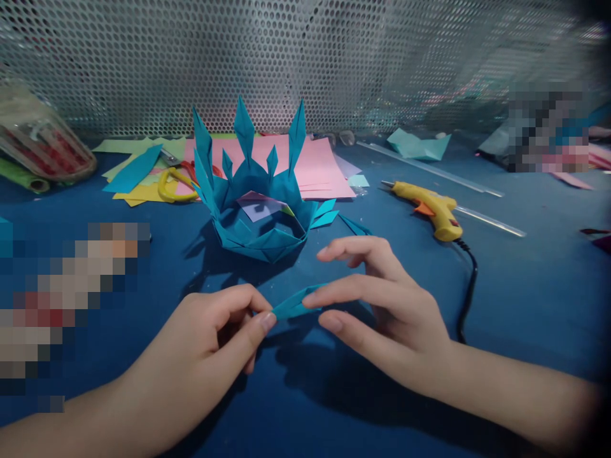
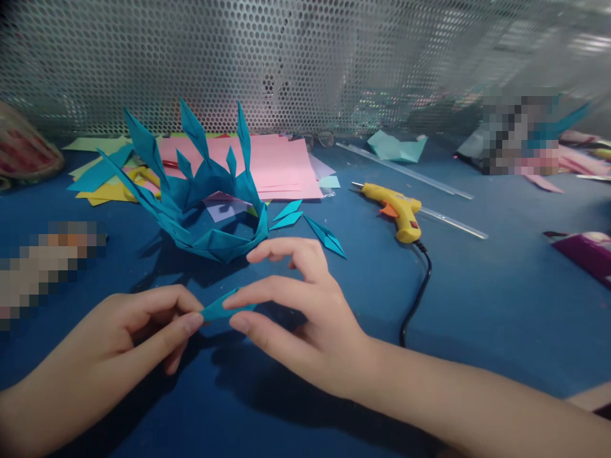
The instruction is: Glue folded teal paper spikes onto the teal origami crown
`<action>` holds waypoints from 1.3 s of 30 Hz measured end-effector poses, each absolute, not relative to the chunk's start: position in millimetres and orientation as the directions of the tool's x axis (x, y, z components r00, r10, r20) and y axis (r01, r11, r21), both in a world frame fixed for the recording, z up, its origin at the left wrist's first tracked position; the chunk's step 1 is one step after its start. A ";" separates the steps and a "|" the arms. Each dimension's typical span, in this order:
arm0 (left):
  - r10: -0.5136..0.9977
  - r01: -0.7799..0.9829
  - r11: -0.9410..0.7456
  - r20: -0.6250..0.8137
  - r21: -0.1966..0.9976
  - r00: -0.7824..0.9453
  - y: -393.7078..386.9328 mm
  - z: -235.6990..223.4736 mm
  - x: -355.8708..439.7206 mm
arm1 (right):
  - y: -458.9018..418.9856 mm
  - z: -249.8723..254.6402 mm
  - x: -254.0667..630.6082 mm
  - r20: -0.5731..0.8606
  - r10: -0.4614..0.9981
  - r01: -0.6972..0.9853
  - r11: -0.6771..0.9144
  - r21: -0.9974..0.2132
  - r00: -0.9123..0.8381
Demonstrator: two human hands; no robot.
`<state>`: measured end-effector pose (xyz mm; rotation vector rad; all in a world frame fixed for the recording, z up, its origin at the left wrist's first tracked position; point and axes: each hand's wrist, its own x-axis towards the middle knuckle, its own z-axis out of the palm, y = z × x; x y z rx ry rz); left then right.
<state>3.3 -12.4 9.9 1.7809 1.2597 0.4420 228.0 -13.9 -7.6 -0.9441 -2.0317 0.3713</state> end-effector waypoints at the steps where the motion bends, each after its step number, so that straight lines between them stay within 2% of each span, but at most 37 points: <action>1: 0.889 0.572 -0.092 -0.192 0.815 0.416 -12.7 9.5 3.1 | -14.4 -5.9 228.1 0.591 0.707 0.512 0.699 -0.500 -0.388; 3: 0.896 0.567 -0.093 -0.180 0.818 0.407 -13.2 8.6 2.6 | -14.7 -3.5 228.2 0.609 0.665 0.528 0.734 -0.427 -0.432; 5: 0.893 0.564 -0.098 -0.178 0.820 0.413 -13.2 7.7 2.2 | -14.8 -3.3 228.4 0.614 0.643 0.479 0.760 -0.440 -0.457; 8: 0.886 0.574 -0.092 -0.196 0.813 0.420 -12.2 7.1 2.1 | -15.8 -7.4 228.7 0.618 0.658 0.311 0.751 -0.583 -0.429; 11: 0.894 0.586 -0.086 -0.197 0.806 0.403 -11.7 6.9 1.9 | -18.3 -12.3 228.4 0.585 0.727 0.176 0.669 -0.723 -0.360; 14: 0.885 0.584 -0.087 -0.207 0.807 0.417 -12.9 7.2 1.7 | -20.4 -13.4 227.5 0.545 0.766 0.124 0.611 -0.782 -0.341; 16: 0.899 0.574 -0.078 -0.192 0.815 0.394 -14.3 8.3 2.4 | -21.3 -11.8 227.0 0.533 0.782 0.151 0.599 -0.787 -0.324; 21: 0.930 0.571 -0.018 -0.197 0.821 0.312 -17.6 13.4 6.4 | -20.3 -3.9 226.8 0.456 0.857 0.369 0.515 -0.774 -0.241; 25: 0.936 0.576 -0.020 -0.186 0.817 0.298 -18.1 14.5 6.5 | -16.8 -1.3 226.9 0.421 0.872 0.481 0.488 -0.728 -0.249; 30: 0.945 0.558 -0.010 -0.175 0.830 0.277 -13.3 9.9 2.8 | -13.0 -3.2 229.7 0.429 0.883 0.512 0.463 -0.724 -0.191; 35: 0.949 0.518 -0.010 -0.155 0.855 0.273 -9.1 4.6 -0.3 | -3.2 -5.0 234.3 0.368 0.926 0.509 0.356 -0.784 -0.081; 39: 0.951 0.451 0.054 -0.184 0.891 0.249 -9.6 3.1 0.2 | 2.7 -7.5 236.1 0.317 0.946 0.510 0.307 -0.803 -0.070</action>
